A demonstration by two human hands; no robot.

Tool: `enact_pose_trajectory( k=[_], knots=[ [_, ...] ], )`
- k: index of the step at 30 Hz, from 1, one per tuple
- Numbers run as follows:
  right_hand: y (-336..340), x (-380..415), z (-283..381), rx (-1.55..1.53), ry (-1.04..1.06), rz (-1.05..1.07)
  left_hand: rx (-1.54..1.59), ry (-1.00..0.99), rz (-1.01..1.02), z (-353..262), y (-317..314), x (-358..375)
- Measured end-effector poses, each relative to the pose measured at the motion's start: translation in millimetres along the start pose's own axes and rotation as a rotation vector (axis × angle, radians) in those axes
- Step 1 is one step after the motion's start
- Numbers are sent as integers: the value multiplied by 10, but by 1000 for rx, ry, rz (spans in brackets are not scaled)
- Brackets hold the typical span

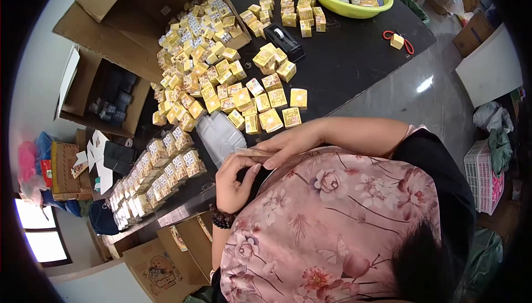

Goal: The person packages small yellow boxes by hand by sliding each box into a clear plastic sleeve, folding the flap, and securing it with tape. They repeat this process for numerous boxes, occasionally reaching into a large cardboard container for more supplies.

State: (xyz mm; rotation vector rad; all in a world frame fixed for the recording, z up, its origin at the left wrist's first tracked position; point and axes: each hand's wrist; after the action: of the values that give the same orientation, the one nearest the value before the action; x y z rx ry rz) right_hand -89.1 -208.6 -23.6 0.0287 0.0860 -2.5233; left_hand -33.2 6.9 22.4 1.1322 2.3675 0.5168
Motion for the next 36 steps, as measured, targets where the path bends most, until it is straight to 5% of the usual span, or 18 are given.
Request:
enact_pose_trajectory(
  k=[2,5,9,11,13,14,15,19,21,23,29,33,35,36],
  knots=[
    [144,5,-9,-503,-212,243,17,-48,32,-129,46,-52],
    [135,-39,155,-162,-177,133,-21,-132,143,-165,87,-94],
    [166,62,429,198,-226,68,-28,16,200,-63,35,-53],
    [398,216,245,217,-88,-54,33,62,205,49,3,55],
    [608,483,37,807,-128,-530,573,334,241,235,-55,171],
    [691,601,-187,1185,-119,-713,579,337,237,230,-88,176],
    [785,684,-393,1185,-123,-710,622,357,340,221,-133,162],
    [890,845,-530,1049,-247,-593,801,508,359,126,-116,147],
    [724,841,-248,508,-33,-827,873,574,294,126,-110,147],
    [477,742,30,228,160,-747,629,337,1,184,-109,71],
    [21,387,362,-150,328,-421,342,26,-83,0,-250,-376],
    [-25,279,372,-294,406,-388,281,-22,-239,-35,-246,-416],
    [-123,278,526,-784,305,-280,217,-10,-248,-39,-246,-392],
    [-131,258,510,-786,304,-279,155,1,-253,-39,-246,-379]
  ],
)
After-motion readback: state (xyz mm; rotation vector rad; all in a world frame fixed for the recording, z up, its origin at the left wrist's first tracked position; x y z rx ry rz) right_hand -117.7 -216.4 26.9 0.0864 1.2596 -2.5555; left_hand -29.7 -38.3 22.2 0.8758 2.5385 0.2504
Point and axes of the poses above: each hand's wrist, its own x-axis away from the middle knuckle, its own y-axis out of the back of the hand, z = x × y, and after that the axes turned 1 degree about y, right-handed
